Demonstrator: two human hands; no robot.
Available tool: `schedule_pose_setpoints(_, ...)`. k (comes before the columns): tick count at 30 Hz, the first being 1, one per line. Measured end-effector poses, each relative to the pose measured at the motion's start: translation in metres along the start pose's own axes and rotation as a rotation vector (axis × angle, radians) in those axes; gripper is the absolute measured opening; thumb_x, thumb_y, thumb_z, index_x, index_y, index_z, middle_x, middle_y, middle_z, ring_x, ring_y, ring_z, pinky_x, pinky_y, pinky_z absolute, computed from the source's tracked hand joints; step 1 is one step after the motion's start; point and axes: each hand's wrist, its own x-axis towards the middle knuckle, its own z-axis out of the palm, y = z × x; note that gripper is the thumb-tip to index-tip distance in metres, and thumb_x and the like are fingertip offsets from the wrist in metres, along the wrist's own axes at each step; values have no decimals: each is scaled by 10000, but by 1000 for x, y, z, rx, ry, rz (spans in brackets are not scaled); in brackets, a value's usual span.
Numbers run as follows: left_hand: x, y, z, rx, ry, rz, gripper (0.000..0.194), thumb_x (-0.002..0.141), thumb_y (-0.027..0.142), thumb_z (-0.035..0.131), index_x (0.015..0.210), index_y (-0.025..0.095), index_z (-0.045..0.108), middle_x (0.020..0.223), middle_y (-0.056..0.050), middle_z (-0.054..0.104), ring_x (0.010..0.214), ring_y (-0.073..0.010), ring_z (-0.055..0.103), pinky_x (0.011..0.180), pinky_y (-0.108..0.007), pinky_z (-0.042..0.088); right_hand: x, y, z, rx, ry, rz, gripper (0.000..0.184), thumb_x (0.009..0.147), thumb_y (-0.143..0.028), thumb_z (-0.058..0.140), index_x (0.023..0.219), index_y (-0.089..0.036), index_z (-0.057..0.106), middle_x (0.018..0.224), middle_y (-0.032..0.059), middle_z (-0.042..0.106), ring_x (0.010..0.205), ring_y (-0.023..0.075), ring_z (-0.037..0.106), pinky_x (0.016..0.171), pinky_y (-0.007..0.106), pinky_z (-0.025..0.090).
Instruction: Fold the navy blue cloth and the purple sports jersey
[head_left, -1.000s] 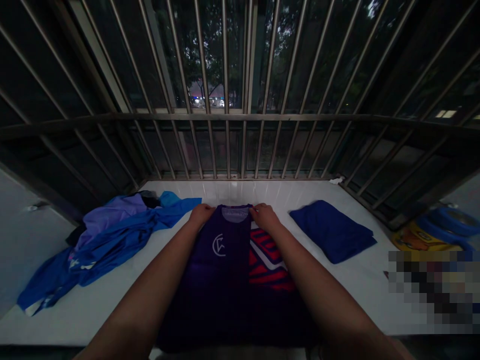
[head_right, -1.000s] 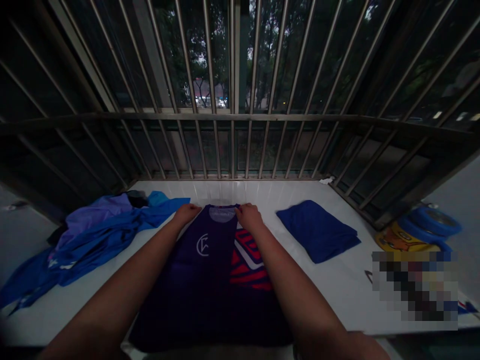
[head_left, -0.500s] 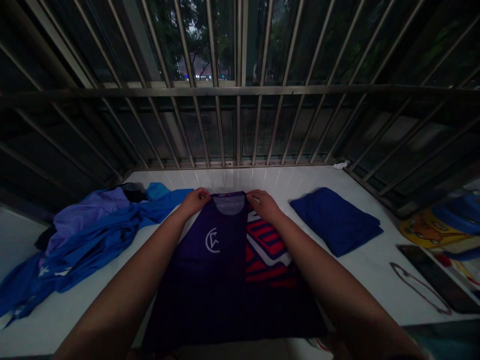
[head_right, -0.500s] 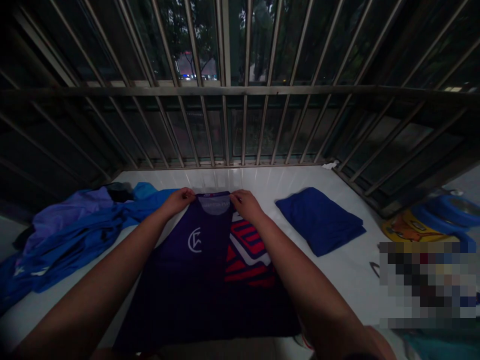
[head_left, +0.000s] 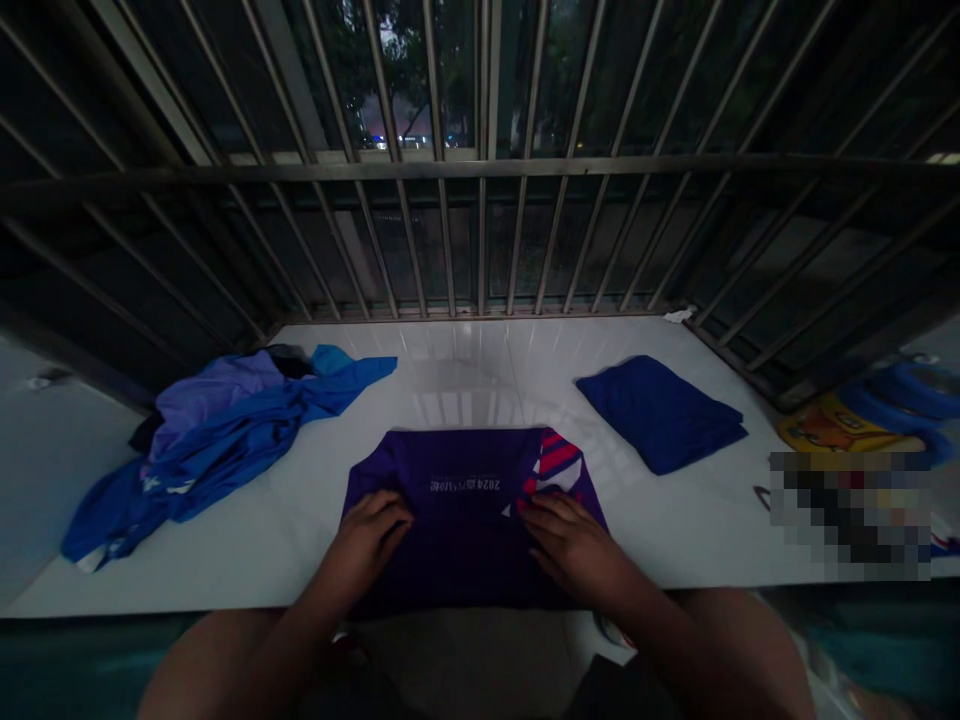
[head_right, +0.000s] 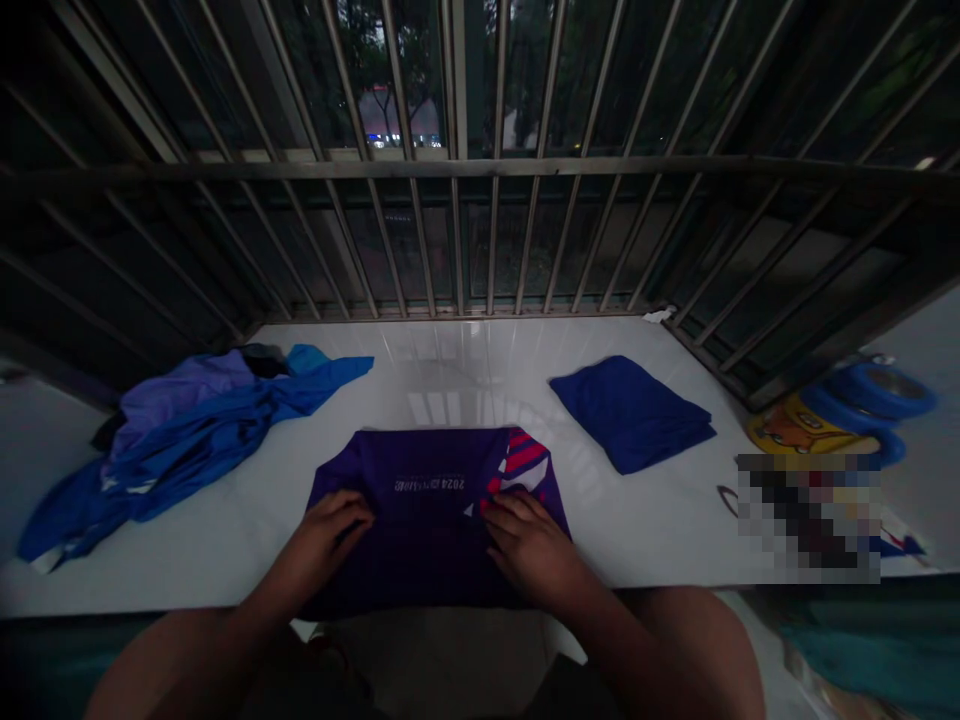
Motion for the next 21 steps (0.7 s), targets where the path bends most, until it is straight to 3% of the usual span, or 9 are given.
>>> schedule_pose_setpoints(3, -6, 1, 8, 70, -37, 4, 273, 1060, 347, 542, 1049, 323, 814, 1154, -74, 808, 1066, -298, 746, 919, -473, 629, -4, -5, 6, -33, 45, 47, 436, 1052, -272, 602, 1468, -308, 726, 1515, 31, 716, 1487, 309, 573, 1288, 556, 423)
schedule_pose_setpoints(8, 8, 11, -7, 66, 34, 36, 278, 1084, 371, 527, 1100, 304, 796, 1174, -75, 812, 1119, -299, 751, 998, -499, 632, 8, -15, -10, -76, 183, 92, 349, 1090, -327, 569, 1359, -281, 786, 1472, 69, 740, 1426, 309, 624, 1249, 544, 463)
schedule_pose_setpoints(10, 26, 18, -8, 69, 75, 63, 328, 1109, 375, 481, 1184, 286, 787, 1273, -83, 801, 1214, -293, 740, 1089, -506, 608, 25, -20, -10, -100, 227, 117, 400, 1099, -349, 560, 1434, -224, 737, 1571, 105, 666, 1504, 322, 561, 1284, 546, 426)
schedule_pose_setpoints(13, 60, 26, 4, 143, 72, 109, 413, 1122, 361, 434, 1381, 228, 727, 1550, -113, 684, 1442, -300, 637, 1246, -532, 505, 60, -23, 0, -119, 215, 131, 587, 1103, -401, 558, 1645, -177, 528, 1750, 130, 449, 1643, 339, 377, 1347, 592, 308)
schedule_pose_setpoints(15, 79, 27, 18, 238, 29, 89, 485, 1113, 370, 449, 1515, 176, 638, 1700, -148, 534, 1569, -326, 512, 1308, -569, 419, 81, -17, 7, -128, 152, 176, 672, 1107, -446, 547, 1712, -185, 414, 1801, 124, 340, 1681, 349, 291, 1361, 635, 233)
schedule_pose_setpoints(17, 87, 20, 32, 336, -25, -13, 581, 1101, 399, 478, 1604, 116, 541, 1757, -199, 424, 1630, -360, 415, 1324, -609, 367, 92, -3, 10, -147, 98, 290, 693, 1119, -481, 509, 1731, -186, 371, 1813, 127, 300, 1692, 359, 254, 1361, 668, 167)
schedule_pose_setpoints(21, 81, -7, 45, 412, -75, -203, 659, 1112, 430, 438, 1681, 97, 430, 1781, -215, 355, 1666, -370, 336, 1328, -649, 312, 87, 37, 1, -194, 65, 476, 664, 1145, -482, 419, 1739, -193, 354, 1821, 129, 277, 1701, 357, 221, 1351, 679, 108)
